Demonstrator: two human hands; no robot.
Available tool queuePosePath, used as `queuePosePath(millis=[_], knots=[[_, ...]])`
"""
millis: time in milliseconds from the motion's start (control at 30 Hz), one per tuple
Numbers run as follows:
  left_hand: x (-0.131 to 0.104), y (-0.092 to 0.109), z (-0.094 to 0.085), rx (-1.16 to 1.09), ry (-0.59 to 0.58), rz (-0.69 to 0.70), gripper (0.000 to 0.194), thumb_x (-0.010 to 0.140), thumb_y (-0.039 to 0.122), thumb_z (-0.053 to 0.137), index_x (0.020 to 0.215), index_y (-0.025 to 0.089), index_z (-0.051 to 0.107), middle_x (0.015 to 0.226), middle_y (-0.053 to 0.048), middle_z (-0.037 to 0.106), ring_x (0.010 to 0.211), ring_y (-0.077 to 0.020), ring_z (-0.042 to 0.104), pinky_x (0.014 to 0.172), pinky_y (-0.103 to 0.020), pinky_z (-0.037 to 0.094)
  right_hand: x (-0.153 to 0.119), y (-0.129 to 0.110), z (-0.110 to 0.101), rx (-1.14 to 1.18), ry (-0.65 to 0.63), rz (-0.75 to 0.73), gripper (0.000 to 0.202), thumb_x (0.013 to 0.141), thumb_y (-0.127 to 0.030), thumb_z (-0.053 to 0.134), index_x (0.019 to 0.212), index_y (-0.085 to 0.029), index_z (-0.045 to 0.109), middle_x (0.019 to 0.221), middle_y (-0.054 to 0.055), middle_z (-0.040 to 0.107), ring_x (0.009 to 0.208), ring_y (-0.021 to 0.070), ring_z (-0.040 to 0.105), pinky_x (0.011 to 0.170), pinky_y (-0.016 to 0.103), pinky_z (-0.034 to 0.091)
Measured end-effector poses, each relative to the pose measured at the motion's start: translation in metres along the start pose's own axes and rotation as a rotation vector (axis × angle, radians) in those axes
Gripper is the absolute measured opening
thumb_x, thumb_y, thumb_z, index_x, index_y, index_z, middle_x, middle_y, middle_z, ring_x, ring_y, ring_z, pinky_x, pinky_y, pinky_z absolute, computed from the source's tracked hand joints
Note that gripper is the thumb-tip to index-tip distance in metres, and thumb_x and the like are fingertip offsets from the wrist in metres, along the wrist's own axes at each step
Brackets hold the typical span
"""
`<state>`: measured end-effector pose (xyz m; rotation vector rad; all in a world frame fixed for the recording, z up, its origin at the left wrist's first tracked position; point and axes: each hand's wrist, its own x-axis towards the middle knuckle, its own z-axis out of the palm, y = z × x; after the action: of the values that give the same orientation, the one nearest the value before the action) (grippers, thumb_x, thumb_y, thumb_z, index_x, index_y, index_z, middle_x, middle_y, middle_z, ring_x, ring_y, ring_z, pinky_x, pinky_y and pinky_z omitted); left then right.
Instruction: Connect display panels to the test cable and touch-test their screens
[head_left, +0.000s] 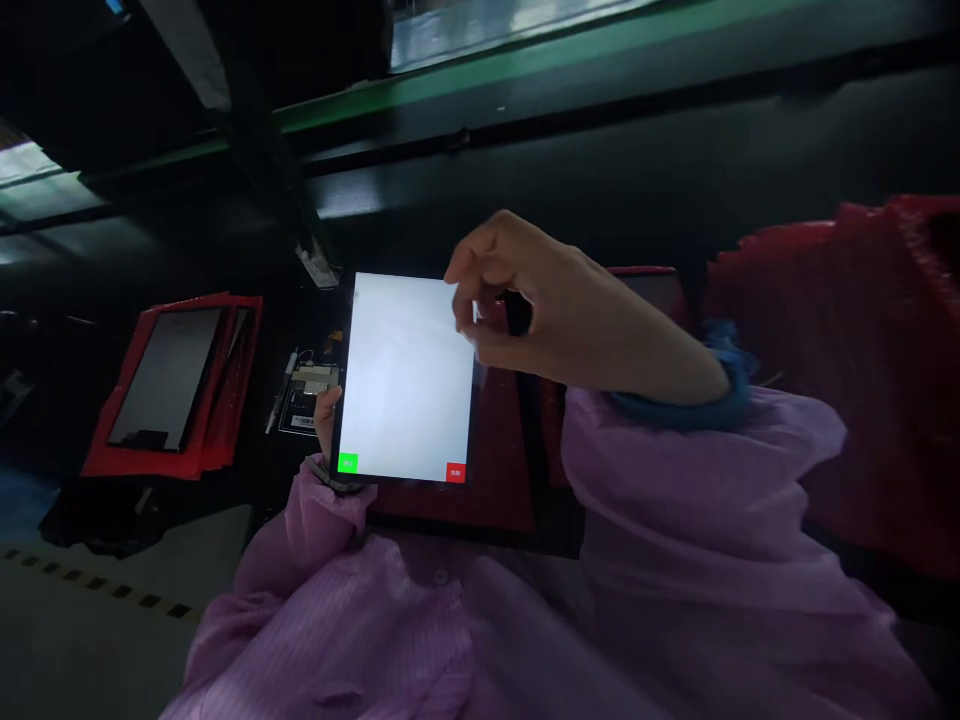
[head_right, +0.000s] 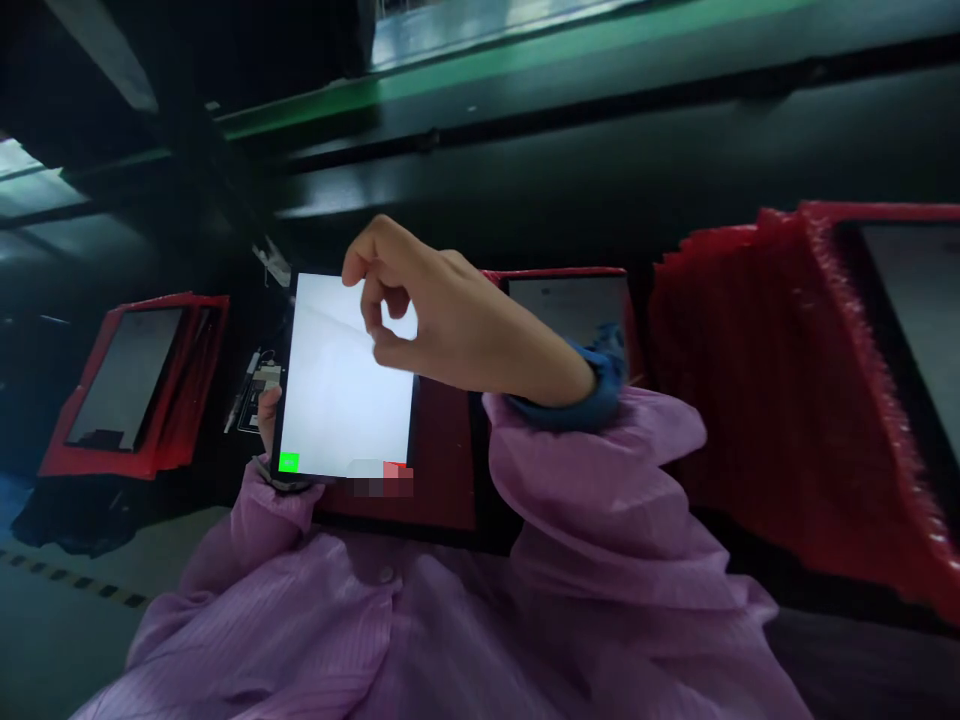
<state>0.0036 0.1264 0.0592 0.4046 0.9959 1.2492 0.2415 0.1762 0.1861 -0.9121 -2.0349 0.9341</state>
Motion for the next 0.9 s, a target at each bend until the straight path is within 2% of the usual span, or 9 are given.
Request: queuePosePath(millis=[100, 200, 300, 433, 533, 633, 767, 900], knots=[[-0.004, -0.001, 0.009, -0.166, -0.013, 0.047, 0.032, 0.072, 0.047, 0.066, 0.095, 0.027, 0.074, 0.101, 0.001, 0.077, 0.101, -0.0295, 0.071, 0.087, -0.040, 0.062, -0.009, -0.003, -0.016, -0.035, -0.153, -0.028, 0.041, 0.074, -0.019, 0.054, 0.114, -0.030, 0.056, 0.078, -0.003, 0.061, 0.068, 0.0152, 0.054, 0.066, 0.032, 0.046], [-0.006, 0.000, 0.013, -0.207, -0.027, 0.042, 0.034, 0.077, 0.051, 0.064, 0.099, 0.027, 0.073, 0.107, 0.002, 0.076, 0.107, -0.0317, 0.069, 0.087, -0.044, 0.062, -0.015, -0.002, -0.032, -0.183, -0.212, -0.081, 0.030, 0.078, -0.022, 0.054, 0.099, -0.034, 0.071, 0.076, 0.002, 0.060, 0.075, 0.0182, 0.055, 0.070, 0.036, 0.048], [-0.005, 0.001, 0.010, -0.236, -0.106, 0.006, 0.038, 0.084, 0.053, 0.059, 0.105, 0.024, 0.073, 0.110, -0.001, 0.075, 0.109, -0.0324, 0.069, 0.088, -0.045, 0.061, -0.017, 0.007, -0.042, -0.313, -0.168, -0.055, 0.019, 0.078, -0.026, 0.057, 0.074, -0.034, 0.073, 0.084, 0.006, 0.064, 0.089, 0.0225, 0.058, 0.083, 0.044, 0.049], [-0.003, 0.001, 0.006, -0.305, -0.117, -0.015, 0.038, 0.092, 0.048, 0.049, 0.106, 0.022, 0.072, 0.105, -0.001, 0.077, 0.106, -0.0282, 0.070, 0.091, -0.039, 0.059, -0.015, 0.025, -0.047, -0.415, -0.082, 0.060, 0.013, 0.074, -0.026, 0.061, 0.065, -0.029, 0.068, 0.114, 0.005, 0.066, 0.115, 0.0304, 0.053, 0.102, 0.056, 0.039], [-0.004, 0.003, 0.009, -0.353, -0.061, -0.067, 0.041, 0.097, 0.047, 0.039, 0.103, 0.021, 0.072, 0.093, 0.000, 0.078, 0.102, -0.0260, 0.072, 0.093, -0.040, 0.058, -0.011, 0.039, -0.049, -0.458, -0.047, 0.117, 0.016, 0.075, -0.019, 0.058, 0.063, -0.026, 0.065, 0.125, 0.004, 0.064, 0.123, 0.0315, 0.049, 0.104, 0.057, 0.036], [-0.006, 0.004, 0.011, -0.359, -0.027, -0.091, 0.041, 0.096, 0.047, 0.040, 0.100, 0.019, 0.071, 0.087, -0.002, 0.077, 0.105, -0.0288, 0.071, 0.095, -0.046, 0.057, -0.007, 0.050, -0.051, -0.491, -0.039, 0.134, 0.017, 0.076, -0.014, 0.057, 0.062, -0.024, 0.061, 0.127, 0.005, 0.063, 0.124, 0.0298, 0.051, 0.105, 0.056, 0.036], [-0.006, 0.002, 0.010, -0.339, -0.015, -0.080, 0.034, 0.089, 0.047, 0.052, 0.099, 0.021, 0.072, 0.096, -0.004, 0.078, 0.112, -0.0346, 0.067, 0.095, -0.051, 0.057, -0.001, 0.057, -0.048, -0.503, -0.014, 0.181, 0.016, 0.075, -0.013, 0.058, 0.062, -0.022, 0.062, 0.127, 0.007, 0.062, 0.125, 0.0311, 0.049, 0.102, 0.055, 0.040], [-0.007, -0.002, 0.009, -0.270, -0.041, -0.036, 0.036, 0.083, 0.051, 0.059, 0.102, 0.024, 0.073, 0.106, -0.002, 0.076, 0.112, -0.0379, 0.067, 0.090, -0.053, 0.059, 0.001, 0.054, -0.042, -0.513, 0.009, 0.209, 0.017, 0.077, -0.011, 0.058, 0.065, -0.022, 0.063, 0.129, 0.007, 0.062, 0.127, 0.0301, 0.046, 0.103, 0.053, 0.040]])
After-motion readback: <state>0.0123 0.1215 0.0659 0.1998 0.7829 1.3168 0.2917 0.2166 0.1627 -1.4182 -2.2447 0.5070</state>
